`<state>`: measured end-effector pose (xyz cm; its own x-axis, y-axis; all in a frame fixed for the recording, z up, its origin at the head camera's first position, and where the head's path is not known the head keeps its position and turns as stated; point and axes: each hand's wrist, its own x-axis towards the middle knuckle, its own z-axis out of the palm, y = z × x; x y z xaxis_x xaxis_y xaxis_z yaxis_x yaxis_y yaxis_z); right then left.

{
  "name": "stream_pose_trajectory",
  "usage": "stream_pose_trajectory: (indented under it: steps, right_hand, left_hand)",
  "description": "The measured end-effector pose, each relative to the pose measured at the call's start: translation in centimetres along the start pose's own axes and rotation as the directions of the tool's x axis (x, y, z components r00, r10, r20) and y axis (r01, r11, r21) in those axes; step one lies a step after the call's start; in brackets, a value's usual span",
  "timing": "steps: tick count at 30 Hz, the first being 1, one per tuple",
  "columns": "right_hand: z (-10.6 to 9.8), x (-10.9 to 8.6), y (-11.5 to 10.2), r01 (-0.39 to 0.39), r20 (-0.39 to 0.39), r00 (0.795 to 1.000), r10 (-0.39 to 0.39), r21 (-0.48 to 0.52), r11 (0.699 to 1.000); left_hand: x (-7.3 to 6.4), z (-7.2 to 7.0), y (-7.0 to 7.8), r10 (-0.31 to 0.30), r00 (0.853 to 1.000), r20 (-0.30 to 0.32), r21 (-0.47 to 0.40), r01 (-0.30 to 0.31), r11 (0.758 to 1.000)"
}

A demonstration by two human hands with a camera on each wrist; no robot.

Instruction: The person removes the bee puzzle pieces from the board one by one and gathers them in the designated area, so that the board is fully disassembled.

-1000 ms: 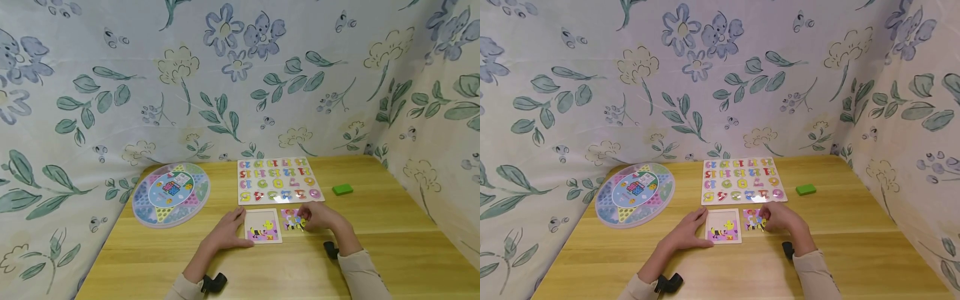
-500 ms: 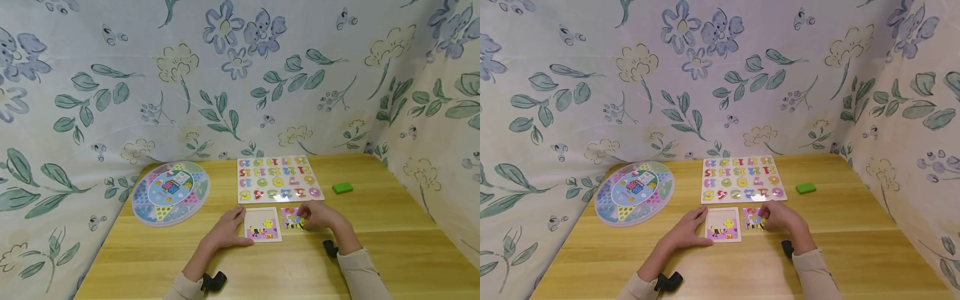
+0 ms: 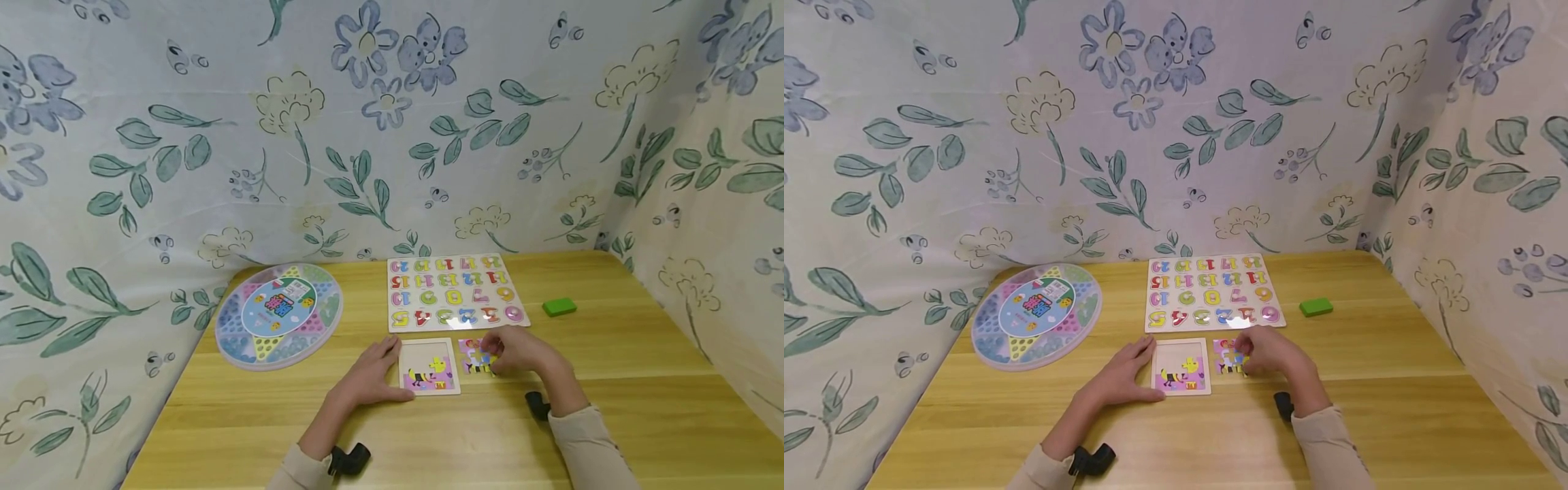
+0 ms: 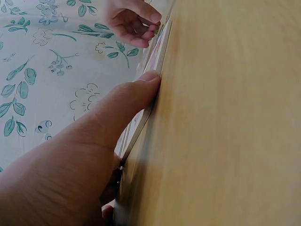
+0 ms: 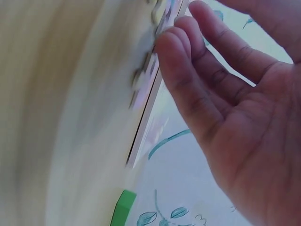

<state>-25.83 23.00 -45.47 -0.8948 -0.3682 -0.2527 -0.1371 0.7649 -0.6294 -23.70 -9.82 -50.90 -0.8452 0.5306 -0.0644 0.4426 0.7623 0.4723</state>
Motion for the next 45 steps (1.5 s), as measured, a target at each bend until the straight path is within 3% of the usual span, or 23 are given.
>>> stream_pose_trajectory:
  steps: [16, 24, 35, 45]
  right_hand:
    - [2.6, 1.6, -2.3, 0.170, 0.028, 0.985, -0.171, 0.034, 0.985]
    - [3.8, 2.2, -3.8, 0.178, 0.021, 0.984, -0.178, 0.004, 0.984]
    - [4.4, 3.1, -5.4, 0.059, 0.021, 0.998, -0.058, -0.011, 0.998]
    - [4.5, 3.2, -5.4, 0.078, 0.016, 0.997, -0.077, -0.077, 0.994]
  left_hand:
    - [-0.1, -0.1, 0.0, -0.002, 1.000, -0.003, 0.006, 0.002, 1.000]
    - [-0.1, 0.2, -0.1, -0.008, 1.000, -0.003, 0.012, 0.008, 1.000]
    - [-0.1, 0.1, 0.0, -0.009, 1.000, -0.009, -0.001, 0.009, 1.000]
    - [0.0, 0.2, 0.0, -0.015, 1.000, -0.006, -0.020, 0.015, 1.000]
